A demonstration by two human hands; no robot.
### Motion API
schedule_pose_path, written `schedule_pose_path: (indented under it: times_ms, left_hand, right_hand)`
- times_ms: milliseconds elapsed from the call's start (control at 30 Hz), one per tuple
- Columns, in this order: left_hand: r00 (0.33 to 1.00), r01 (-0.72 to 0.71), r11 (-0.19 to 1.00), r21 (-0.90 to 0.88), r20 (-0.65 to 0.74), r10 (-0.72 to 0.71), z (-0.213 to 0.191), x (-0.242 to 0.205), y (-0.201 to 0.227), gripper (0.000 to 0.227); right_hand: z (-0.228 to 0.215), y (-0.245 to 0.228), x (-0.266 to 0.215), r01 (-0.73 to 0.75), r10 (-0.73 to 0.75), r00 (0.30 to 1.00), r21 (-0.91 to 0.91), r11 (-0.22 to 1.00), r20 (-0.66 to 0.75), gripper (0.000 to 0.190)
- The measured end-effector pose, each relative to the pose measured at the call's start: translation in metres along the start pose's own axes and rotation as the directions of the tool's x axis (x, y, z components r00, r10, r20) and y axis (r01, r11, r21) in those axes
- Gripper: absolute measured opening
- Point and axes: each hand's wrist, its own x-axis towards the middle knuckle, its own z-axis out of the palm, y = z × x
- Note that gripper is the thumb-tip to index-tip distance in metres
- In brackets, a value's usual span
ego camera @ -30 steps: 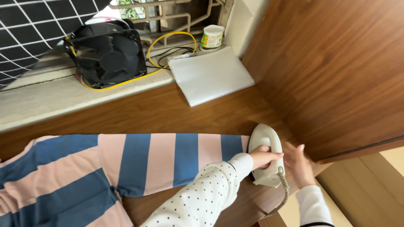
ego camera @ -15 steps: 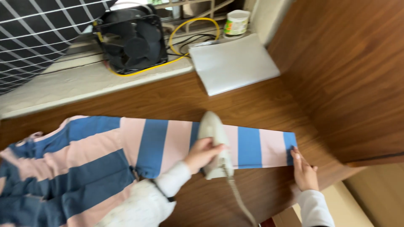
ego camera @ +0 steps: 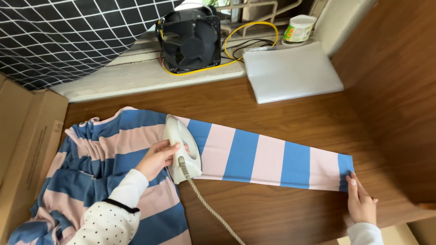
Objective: Ironing a long-sleeved striped shirt on a wooden surface and then folding it neatly for packaging.
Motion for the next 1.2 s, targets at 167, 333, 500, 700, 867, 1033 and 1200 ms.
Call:
schedule_pose_path:
  times_ms: [167, 333, 500, 700, 867, 1033, 1200]
  left_hand:
    - [0.965, -0.122, 0.971, 0.205, 0.253, 0.067, 0.073, 0.009, -0.03, 0.073]
    - [0.661, -0.568, 0.808, 0.157, 0.672, 0.334, 0.209, -0.014, -0.067, 0.054]
    - [0.457, -0.791, 0.591, 0.159, 0.796, 0.397, 0.351, -0.056, -0.095, 0.068]
    - [0.334, -0.892, 0.421, 0.164, 0.866, 0.372, 0.479, -0.062, -0.13, 0.061]
    - [0.339, -0.919, 0.341, 0.2, 0.842, 0.42, 0.548, -0.045, -0.166, 0.069]
    - [0.373, -0.925, 0.26, 0.277, 0.791, 0.485, 0.582, -0.034, -0.191, 0.046]
    - [0.463, -0.886, 0.241, 0.397, 0.709, 0.532, 0.582, -0.029, -0.191, 0.038]
  right_hand:
    - [-0.02, -0.092, -0.045, 0.044, -0.017, 0.994, 0.252, 0.967, -0.106, 0.039]
    - [-0.042, -0.193, -0.115, -0.094, -0.021, 0.976, 0.503, 0.859, 0.218, 0.043]
    - [-0.077, -0.154, -0.119, 0.091, -0.165, 0.98, 0.479, 0.873, 0.115, 0.037]
    - [-0.151, -0.09, -0.102, -0.031, 0.0, 0.999, 0.572, 0.82, 0.054, 0.046]
    - [-0.17, -0.02, -0.062, 0.011, -0.019, 1.0, 0.461, 0.887, 0.013, 0.045]
    - [-0.177, 0.014, -0.04, -0.033, 0.015, 0.999, 0.463, 0.886, 0.042, 0.056]
    - [-0.149, 0.042, -0.03, 0.152, -0.113, 0.984, 0.308, 0.939, -0.139, 0.046]
